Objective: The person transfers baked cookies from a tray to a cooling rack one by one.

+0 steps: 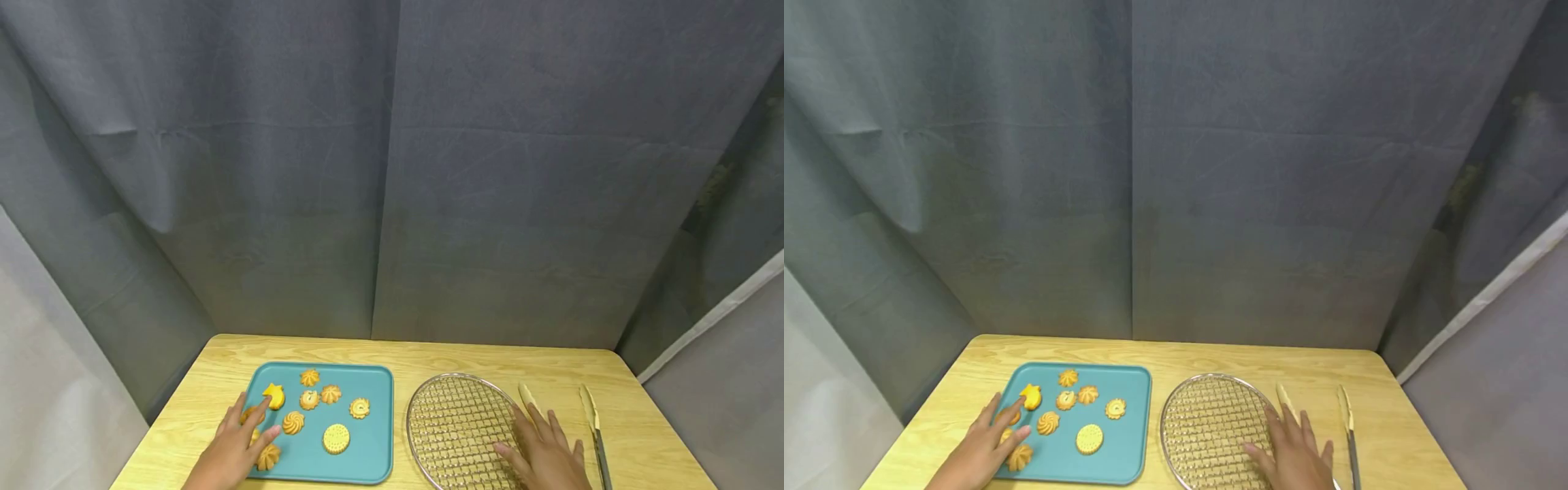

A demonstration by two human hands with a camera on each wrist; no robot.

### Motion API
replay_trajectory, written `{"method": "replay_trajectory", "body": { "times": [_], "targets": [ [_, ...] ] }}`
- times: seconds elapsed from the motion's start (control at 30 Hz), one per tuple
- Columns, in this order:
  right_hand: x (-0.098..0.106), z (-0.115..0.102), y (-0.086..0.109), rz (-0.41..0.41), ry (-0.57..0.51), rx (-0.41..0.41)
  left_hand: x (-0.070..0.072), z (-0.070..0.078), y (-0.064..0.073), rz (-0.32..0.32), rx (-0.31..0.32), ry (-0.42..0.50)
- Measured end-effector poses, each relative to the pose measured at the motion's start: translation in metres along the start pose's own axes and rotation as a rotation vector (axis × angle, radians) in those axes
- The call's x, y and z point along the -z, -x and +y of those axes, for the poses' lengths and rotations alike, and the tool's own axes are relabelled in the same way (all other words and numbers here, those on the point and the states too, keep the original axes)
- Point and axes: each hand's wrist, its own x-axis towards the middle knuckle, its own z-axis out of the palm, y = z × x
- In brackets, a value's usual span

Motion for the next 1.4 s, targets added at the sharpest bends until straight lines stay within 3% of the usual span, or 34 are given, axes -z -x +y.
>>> {"method": "replay_trajectory", "body": {
  "times": [0.3,0.63,0.9,1.17,1.4],
  "targets": [
    [0.001,0.006,0.001,0.000,0.005,-0.014,-0.001,-0.007,-0.009,-0.043,0.036,0.024],
    [0.004,0.020,-0.002,-0.017,0.015,-0.043,0.004,-0.014,-0.011,-0.031,0.055,0.022],
    [0.004,0.032,-0.001,-0.027,0.015,-0.046,0.009,-0.024,-0.019,-0.072,0.090,0.052],
    [0.006,0.042,0.001,-0.041,-0.016,-0.084,0.005,-0.036,-0.020,0.003,0.021,0.000],
    [0.008,0.050,0.002,-0.058,-0.046,-0.100,0.006,-0.050,-0.021,0.049,-0.053,0.035]
  ]
}}
